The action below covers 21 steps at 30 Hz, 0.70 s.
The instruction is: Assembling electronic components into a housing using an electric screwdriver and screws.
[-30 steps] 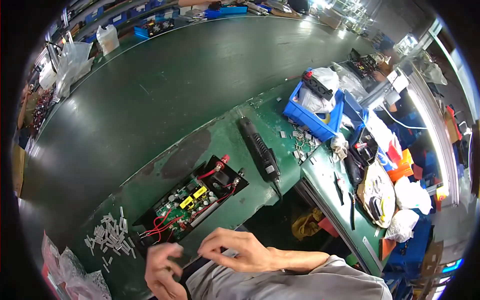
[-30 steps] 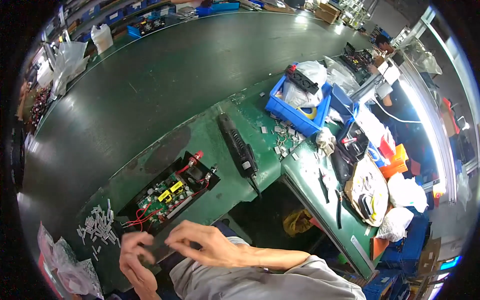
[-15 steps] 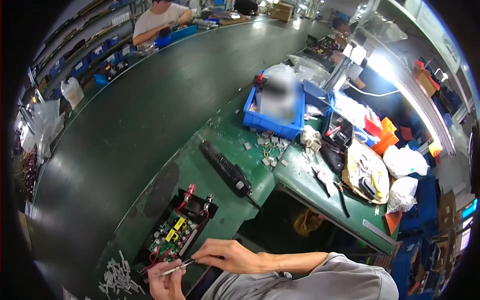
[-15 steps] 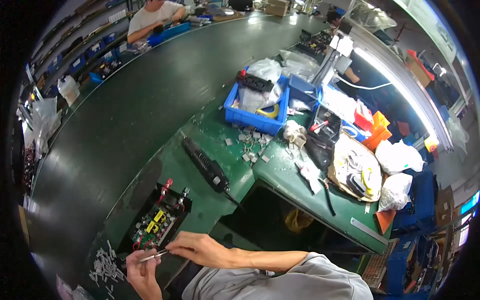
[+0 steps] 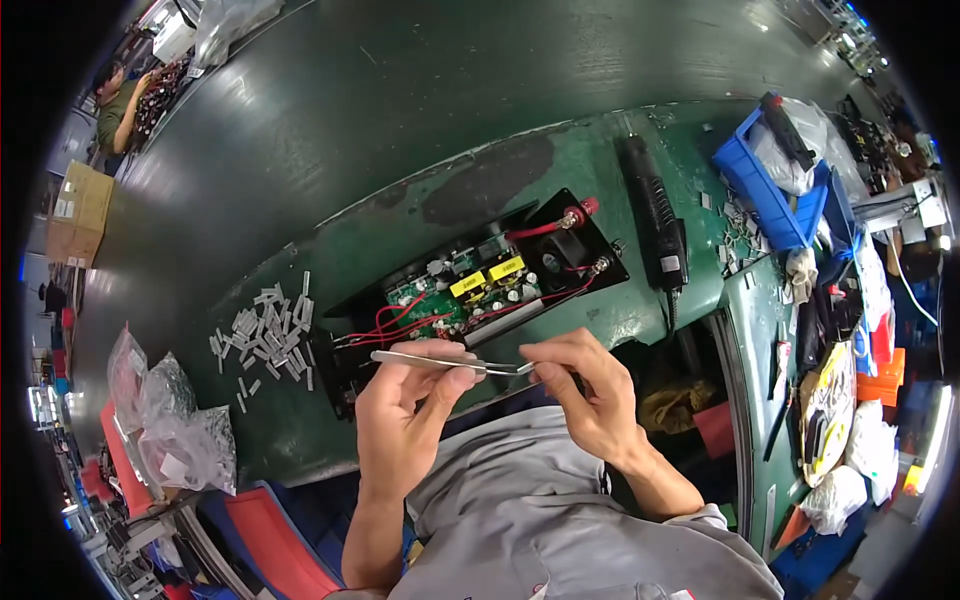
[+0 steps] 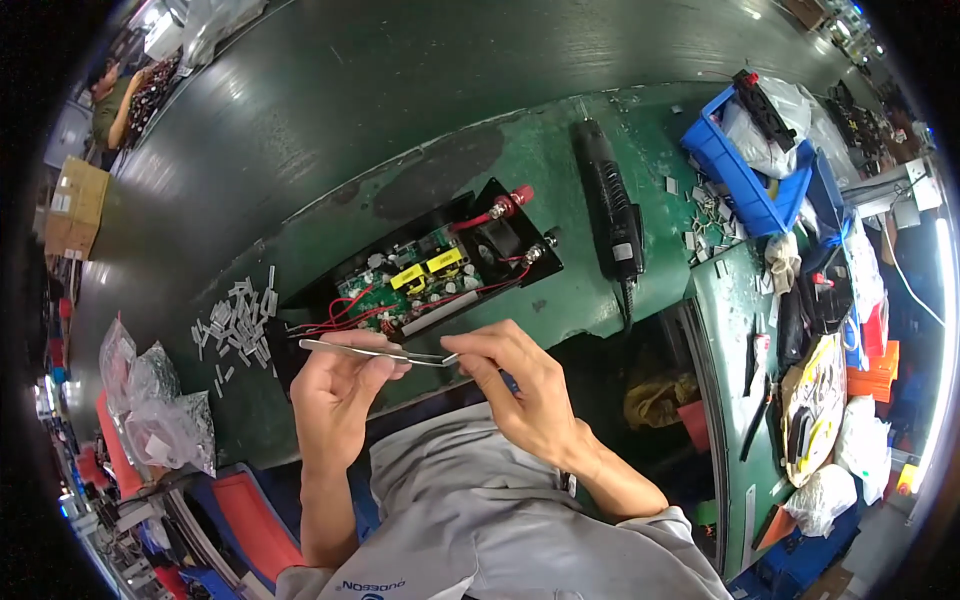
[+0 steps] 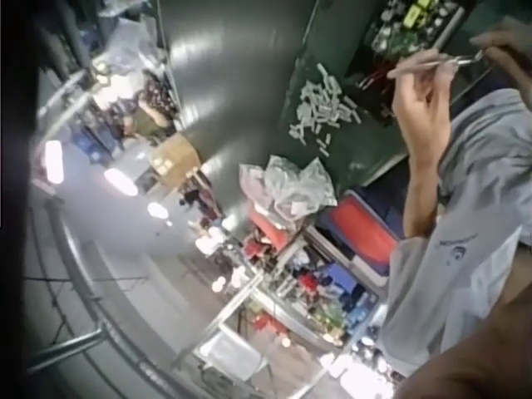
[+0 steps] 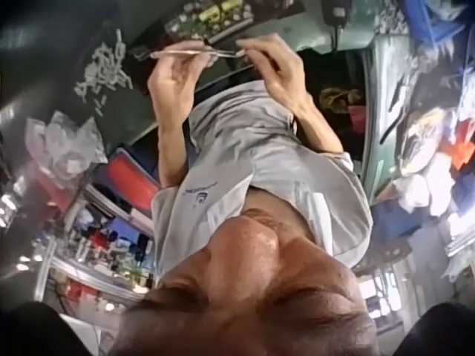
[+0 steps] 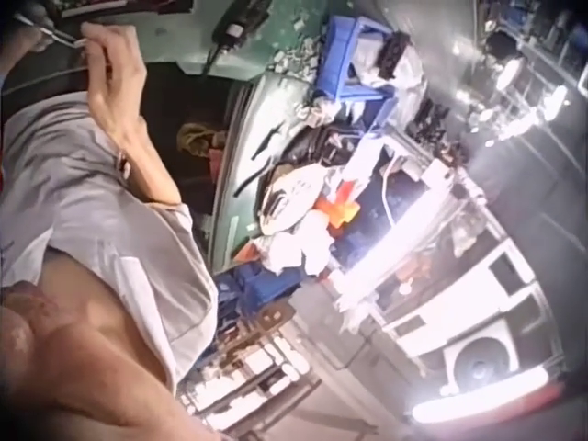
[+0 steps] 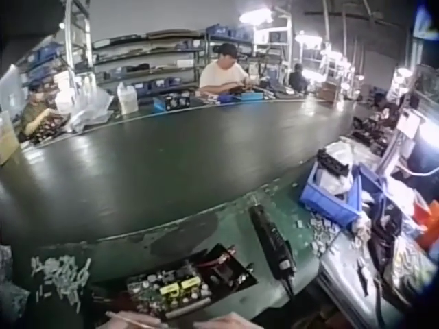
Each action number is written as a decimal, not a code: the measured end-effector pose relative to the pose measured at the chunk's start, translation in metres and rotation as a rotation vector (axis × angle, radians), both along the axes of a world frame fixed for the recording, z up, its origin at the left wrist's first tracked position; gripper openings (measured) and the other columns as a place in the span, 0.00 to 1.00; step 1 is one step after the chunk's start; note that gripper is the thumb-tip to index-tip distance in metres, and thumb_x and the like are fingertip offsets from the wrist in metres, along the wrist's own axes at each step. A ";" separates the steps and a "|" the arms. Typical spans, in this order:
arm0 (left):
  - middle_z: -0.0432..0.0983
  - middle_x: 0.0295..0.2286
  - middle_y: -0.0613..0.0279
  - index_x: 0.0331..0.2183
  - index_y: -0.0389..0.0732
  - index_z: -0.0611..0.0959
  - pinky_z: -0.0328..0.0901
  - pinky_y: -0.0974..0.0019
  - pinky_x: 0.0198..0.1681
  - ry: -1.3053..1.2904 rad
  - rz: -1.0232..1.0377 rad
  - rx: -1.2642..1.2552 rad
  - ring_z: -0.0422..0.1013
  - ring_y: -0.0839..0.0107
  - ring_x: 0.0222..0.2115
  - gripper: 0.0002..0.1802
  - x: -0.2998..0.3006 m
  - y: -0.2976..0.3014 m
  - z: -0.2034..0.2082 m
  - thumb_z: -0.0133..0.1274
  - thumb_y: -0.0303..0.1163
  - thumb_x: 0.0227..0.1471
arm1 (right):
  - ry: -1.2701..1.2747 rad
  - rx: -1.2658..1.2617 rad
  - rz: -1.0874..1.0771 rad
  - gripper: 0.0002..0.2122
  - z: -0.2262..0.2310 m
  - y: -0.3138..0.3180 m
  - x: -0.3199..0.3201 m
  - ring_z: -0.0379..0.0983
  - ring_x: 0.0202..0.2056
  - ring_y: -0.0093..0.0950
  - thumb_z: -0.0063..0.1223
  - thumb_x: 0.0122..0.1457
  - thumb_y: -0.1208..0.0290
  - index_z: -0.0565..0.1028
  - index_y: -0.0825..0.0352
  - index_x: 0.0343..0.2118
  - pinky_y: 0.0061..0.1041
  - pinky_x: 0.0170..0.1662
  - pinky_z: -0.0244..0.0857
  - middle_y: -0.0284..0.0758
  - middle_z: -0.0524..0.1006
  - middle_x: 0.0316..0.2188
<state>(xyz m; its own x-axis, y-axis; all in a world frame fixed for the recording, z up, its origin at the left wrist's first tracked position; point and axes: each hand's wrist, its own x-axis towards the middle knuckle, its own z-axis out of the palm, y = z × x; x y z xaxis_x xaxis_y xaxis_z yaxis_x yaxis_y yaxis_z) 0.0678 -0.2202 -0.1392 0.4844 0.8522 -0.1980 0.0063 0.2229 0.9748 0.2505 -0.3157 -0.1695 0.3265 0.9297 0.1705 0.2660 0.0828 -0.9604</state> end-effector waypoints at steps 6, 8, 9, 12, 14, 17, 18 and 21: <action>0.82 0.37 0.52 0.44 0.29 0.79 0.73 0.70 0.44 0.009 0.010 0.044 0.80 0.68 0.39 0.13 0.000 -0.001 -0.001 0.60 0.25 0.59 | -0.024 0.027 0.004 0.09 -0.003 0.001 -0.003 0.76 0.31 0.21 0.54 0.63 0.82 0.80 0.69 0.45 0.17 0.29 0.66 0.36 0.77 0.35; 0.82 0.36 0.52 0.43 0.29 0.79 0.74 0.70 0.42 0.003 0.007 0.039 0.80 0.67 0.38 0.12 0.001 0.000 -0.002 0.60 0.25 0.59 | -0.003 0.008 0.020 0.10 -0.004 0.002 -0.002 0.76 0.32 0.23 0.56 0.63 0.83 0.79 0.69 0.46 0.19 0.32 0.68 0.37 0.78 0.36; 0.82 0.36 0.52 0.43 0.29 0.79 0.74 0.70 0.42 0.002 0.008 0.035 0.80 0.67 0.38 0.12 0.001 0.001 -0.002 0.60 0.25 0.59 | -0.004 0.004 0.021 0.10 -0.003 0.003 -0.001 0.76 0.32 0.23 0.56 0.63 0.83 0.79 0.69 0.46 0.19 0.32 0.68 0.37 0.78 0.36; 0.80 0.36 0.50 0.41 0.29 0.78 0.77 0.65 0.40 0.054 -0.010 0.157 0.79 0.68 0.37 0.09 -0.004 0.007 -0.004 0.58 0.21 0.59 | -0.092 0.014 -0.051 0.10 -0.004 0.003 0.002 0.76 0.35 0.26 0.57 0.61 0.84 0.78 0.70 0.45 0.21 0.38 0.70 0.39 0.77 0.37; 0.81 0.35 0.51 0.39 0.31 0.79 0.75 0.68 0.38 0.251 0.009 0.564 0.79 0.67 0.35 0.08 -0.010 0.015 -0.008 0.60 0.20 0.57 | -0.154 0.025 -0.111 0.11 -0.009 -0.001 0.015 0.75 0.36 0.26 0.56 0.60 0.86 0.77 0.73 0.46 0.21 0.40 0.70 0.41 0.77 0.38; 0.82 0.33 0.54 0.40 0.36 0.80 0.73 0.68 0.32 0.296 0.014 0.943 0.80 0.65 0.30 0.12 -0.006 0.029 -0.015 0.63 0.20 0.53 | -0.169 -0.043 -0.317 0.09 -0.021 -0.014 0.035 0.73 0.38 0.22 0.54 0.62 0.84 0.77 0.73 0.44 0.20 0.40 0.68 0.37 0.75 0.38; 0.83 0.32 0.54 0.39 0.38 0.80 0.73 0.68 0.29 0.284 0.018 0.910 0.80 0.63 0.29 0.14 -0.006 0.029 -0.018 0.64 0.18 0.50 | -0.239 -0.028 -0.387 0.08 -0.024 -0.016 0.043 0.73 0.37 0.22 0.54 0.63 0.84 0.77 0.73 0.44 0.19 0.41 0.67 0.36 0.75 0.38; 0.82 0.32 0.52 0.36 0.36 0.81 0.74 0.68 0.34 0.315 -0.053 0.788 0.80 0.64 0.30 0.10 -0.006 0.028 -0.018 0.62 0.16 0.50 | -0.507 -0.005 -0.604 0.09 -0.033 -0.021 0.070 0.71 0.38 0.24 0.55 0.62 0.83 0.76 0.72 0.45 0.22 0.44 0.66 0.36 0.76 0.40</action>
